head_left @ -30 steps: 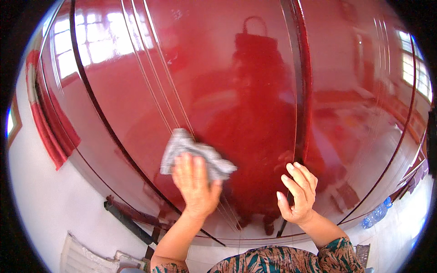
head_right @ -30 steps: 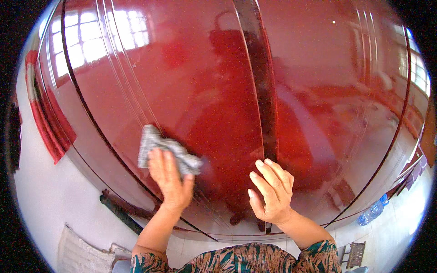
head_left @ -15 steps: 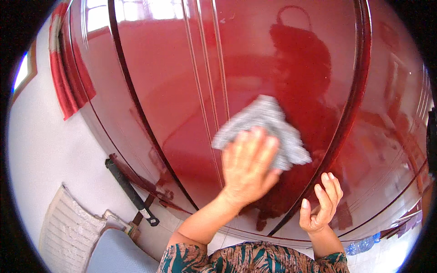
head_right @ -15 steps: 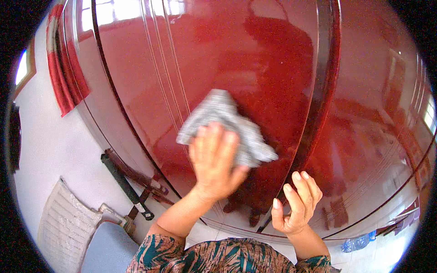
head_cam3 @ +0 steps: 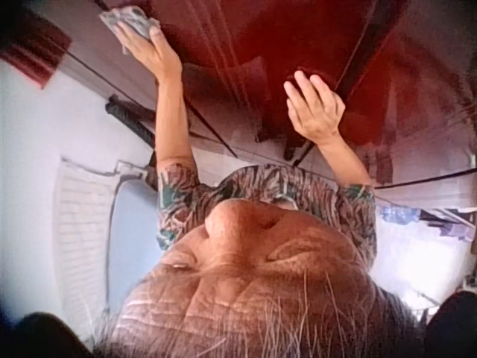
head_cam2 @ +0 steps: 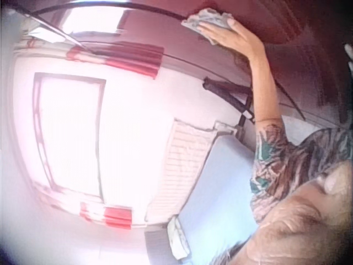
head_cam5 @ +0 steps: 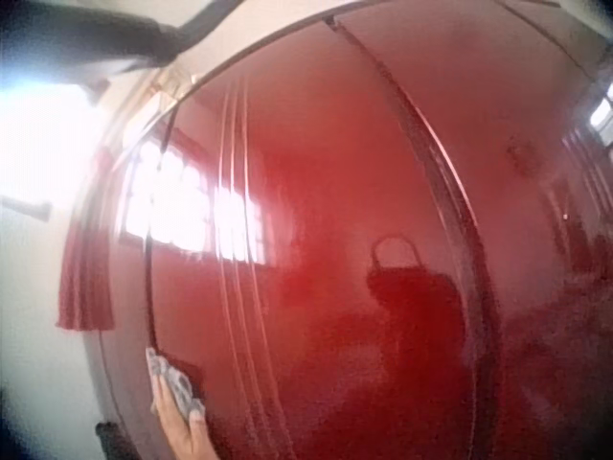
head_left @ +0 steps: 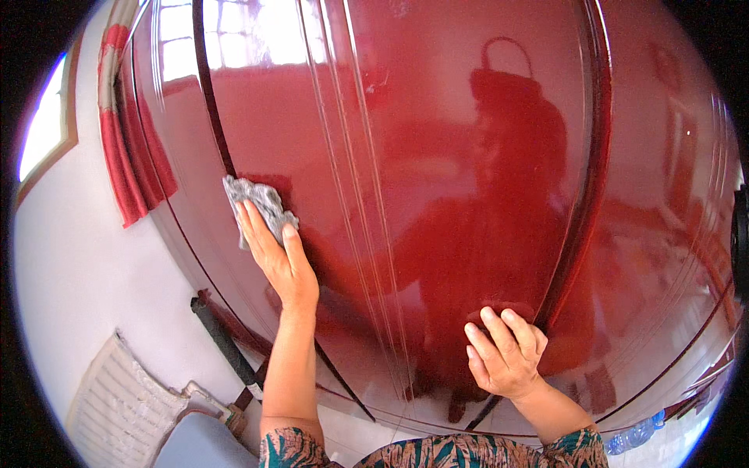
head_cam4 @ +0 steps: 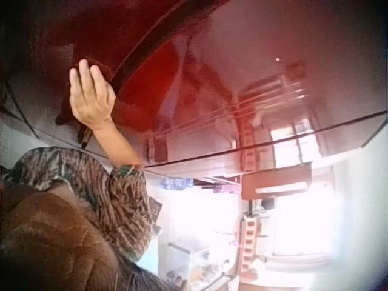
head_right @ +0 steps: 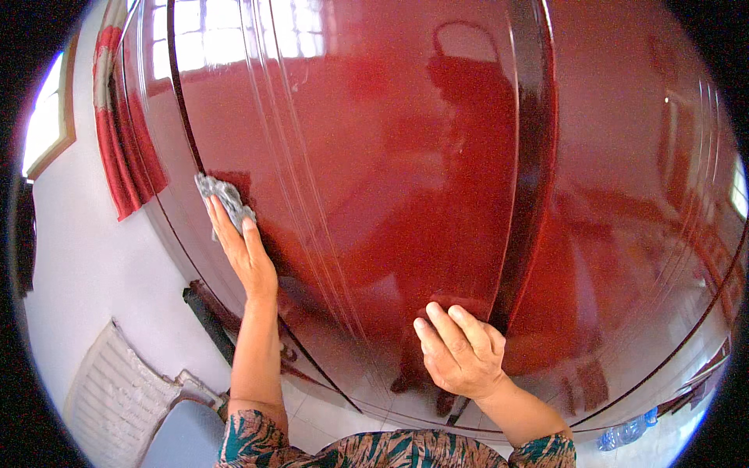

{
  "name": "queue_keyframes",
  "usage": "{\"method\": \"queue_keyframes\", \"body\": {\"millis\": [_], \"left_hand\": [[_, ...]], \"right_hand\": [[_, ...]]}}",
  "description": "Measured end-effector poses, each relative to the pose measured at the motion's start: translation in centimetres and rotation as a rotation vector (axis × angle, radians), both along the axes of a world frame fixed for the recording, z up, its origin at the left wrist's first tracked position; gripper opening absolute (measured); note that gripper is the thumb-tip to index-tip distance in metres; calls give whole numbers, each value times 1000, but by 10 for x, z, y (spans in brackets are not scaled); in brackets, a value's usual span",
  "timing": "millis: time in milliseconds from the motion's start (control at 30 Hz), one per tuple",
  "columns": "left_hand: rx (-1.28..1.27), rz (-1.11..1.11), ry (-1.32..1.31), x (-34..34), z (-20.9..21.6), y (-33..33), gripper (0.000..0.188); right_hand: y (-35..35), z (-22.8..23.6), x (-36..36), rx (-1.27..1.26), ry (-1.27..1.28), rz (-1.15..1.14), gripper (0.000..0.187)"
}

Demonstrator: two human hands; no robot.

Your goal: The person wipes the exterior surfaces of a large wooden wardrobe with a grey cloth, cleaning the vertical panels and top edges.

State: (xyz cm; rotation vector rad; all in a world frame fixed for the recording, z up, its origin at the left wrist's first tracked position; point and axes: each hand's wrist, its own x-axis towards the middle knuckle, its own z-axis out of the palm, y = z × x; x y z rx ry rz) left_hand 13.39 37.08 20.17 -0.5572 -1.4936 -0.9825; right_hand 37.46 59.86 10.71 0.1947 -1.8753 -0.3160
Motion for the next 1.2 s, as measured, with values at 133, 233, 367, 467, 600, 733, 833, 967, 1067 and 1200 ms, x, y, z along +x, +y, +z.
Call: {"method": "queue_keyframes", "body": {"millis": [133,233,367,467,600,733,833,967,1067,1200], "left_hand": [[-122,11,99,18,45,18,63],[-311,2,207,54,56,47,67],[-584,-73,296,105,56,90,74],[-698,-121,416,129,73,108,69],[-748,-170,566,135,108,124,67],[-542,-68,661,126,168,131,63],[-321,-6,708,96,216,126,60],[-152,87,583,44,266,84,59],[-39,97,352,2,269,54,67],[159,177,107,-33,261,19,69]], "right_hand": [[-7,5,-3,-38,38,-13,29],[-6,1,-4,-20,49,-14,29],[0,-2,-1,-19,17,-7,31],[2,-3,3,9,5,-2,34],[-2,-7,-1,-7,23,-2,31],[-3,-10,3,-32,9,-20,30],[0,-12,7,-30,5,-34,33],[-2,-14,4,-30,-4,1,31],[1,-17,0,-11,8,4,28],[2,-11,-2,-2,38,26,28]]}}
